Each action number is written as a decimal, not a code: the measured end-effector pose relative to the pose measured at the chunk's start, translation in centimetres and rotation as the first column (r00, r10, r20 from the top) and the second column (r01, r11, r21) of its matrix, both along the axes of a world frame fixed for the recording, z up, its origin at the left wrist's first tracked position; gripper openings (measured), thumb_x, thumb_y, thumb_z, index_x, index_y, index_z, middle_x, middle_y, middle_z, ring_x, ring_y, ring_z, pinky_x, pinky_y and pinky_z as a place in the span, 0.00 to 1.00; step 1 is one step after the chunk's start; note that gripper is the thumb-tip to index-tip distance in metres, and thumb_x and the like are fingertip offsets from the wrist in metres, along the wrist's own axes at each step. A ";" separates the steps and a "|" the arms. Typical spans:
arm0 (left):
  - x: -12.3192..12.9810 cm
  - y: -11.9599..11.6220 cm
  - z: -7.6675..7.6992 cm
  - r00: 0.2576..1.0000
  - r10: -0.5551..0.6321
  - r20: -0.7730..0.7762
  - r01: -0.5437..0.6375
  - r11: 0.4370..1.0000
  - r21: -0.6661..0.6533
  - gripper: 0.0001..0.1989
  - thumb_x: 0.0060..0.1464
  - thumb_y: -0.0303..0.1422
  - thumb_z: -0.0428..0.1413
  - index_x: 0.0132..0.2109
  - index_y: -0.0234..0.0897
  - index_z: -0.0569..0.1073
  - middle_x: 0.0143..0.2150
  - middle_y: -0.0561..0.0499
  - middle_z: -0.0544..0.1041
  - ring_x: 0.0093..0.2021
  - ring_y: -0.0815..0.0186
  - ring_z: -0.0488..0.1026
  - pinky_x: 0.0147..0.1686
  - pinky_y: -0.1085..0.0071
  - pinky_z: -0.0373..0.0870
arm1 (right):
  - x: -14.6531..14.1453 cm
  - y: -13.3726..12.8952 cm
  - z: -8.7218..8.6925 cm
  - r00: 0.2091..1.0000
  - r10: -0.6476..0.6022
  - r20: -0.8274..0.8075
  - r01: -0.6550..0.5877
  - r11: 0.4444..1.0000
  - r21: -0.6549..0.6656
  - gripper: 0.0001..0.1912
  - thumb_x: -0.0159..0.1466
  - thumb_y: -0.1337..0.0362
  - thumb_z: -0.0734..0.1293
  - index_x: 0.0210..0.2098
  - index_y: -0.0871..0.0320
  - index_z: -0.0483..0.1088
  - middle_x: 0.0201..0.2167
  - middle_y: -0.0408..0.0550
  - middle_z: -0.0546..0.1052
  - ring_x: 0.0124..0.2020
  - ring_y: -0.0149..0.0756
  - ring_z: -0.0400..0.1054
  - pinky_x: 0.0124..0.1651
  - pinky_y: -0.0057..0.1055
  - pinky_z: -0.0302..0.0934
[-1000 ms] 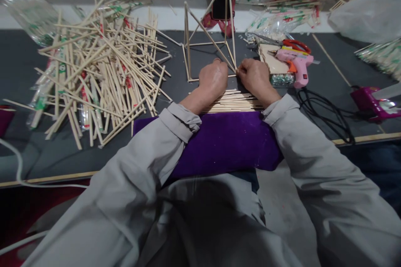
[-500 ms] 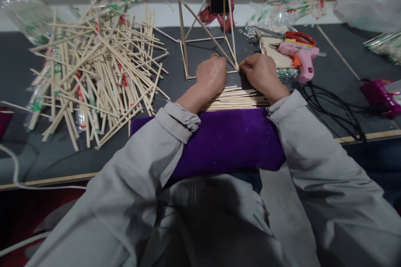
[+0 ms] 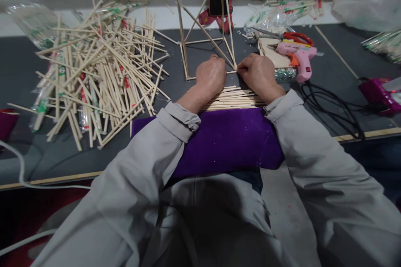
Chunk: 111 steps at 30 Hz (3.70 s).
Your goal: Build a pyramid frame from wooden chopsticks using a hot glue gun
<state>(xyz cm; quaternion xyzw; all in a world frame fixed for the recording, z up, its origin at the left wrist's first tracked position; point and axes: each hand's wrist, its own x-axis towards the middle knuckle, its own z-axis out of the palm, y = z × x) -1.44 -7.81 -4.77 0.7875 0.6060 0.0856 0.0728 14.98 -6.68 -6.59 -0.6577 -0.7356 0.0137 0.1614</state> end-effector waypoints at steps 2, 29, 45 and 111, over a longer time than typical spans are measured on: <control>0.0 0.0 0.0 1.000 -0.007 -0.017 0.007 1.000 0.009 0.22 0.70 0.31 0.46 0.61 0.34 0.78 0.63 0.34 0.76 0.59 0.44 0.76 0.56 0.53 0.71 | 0.1 0.1 -0.1 1.000 0.006 -0.028 -0.006 1.000 0.000 0.13 0.68 0.66 0.65 0.44 0.56 0.83 0.49 0.57 0.83 0.48 0.50 0.75 0.50 0.44 0.66; 0.1 0.1 -0.1 1.000 -0.003 -0.009 0.003 1.000 0.013 0.21 0.70 0.30 0.47 0.62 0.31 0.77 0.63 0.34 0.76 0.60 0.45 0.75 0.59 0.55 0.69 | 0.3 3.0 0.1 0.988 -0.031 -0.150 0.021 0.998 -0.064 0.09 0.64 0.68 0.69 0.41 0.61 0.82 0.36 0.57 0.83 0.43 0.49 0.77 0.49 0.44 0.69; 0.0 -0.1 -0.2 1.000 -0.003 0.026 0.003 1.000 -0.005 0.22 0.70 0.31 0.46 0.64 0.35 0.76 0.64 0.33 0.74 0.61 0.42 0.74 0.59 0.51 0.68 | -0.7 3.2 1.6 0.983 -0.108 -0.147 0.081 0.981 -0.177 0.09 0.62 0.75 0.70 0.39 0.68 0.83 0.32 0.55 0.82 0.38 0.39 0.75 0.44 0.35 0.63; -0.1 0.1 -0.3 0.998 0.007 0.063 -0.007 1.000 -0.007 0.22 0.70 0.31 0.44 0.62 0.40 0.78 0.63 0.36 0.76 0.60 0.44 0.74 0.59 0.50 0.69 | 0.1 2.7 0.9 0.993 -0.024 -0.120 0.009 0.992 -0.130 0.12 0.65 0.62 0.69 0.44 0.58 0.83 0.39 0.56 0.85 0.48 0.52 0.78 0.53 0.44 0.72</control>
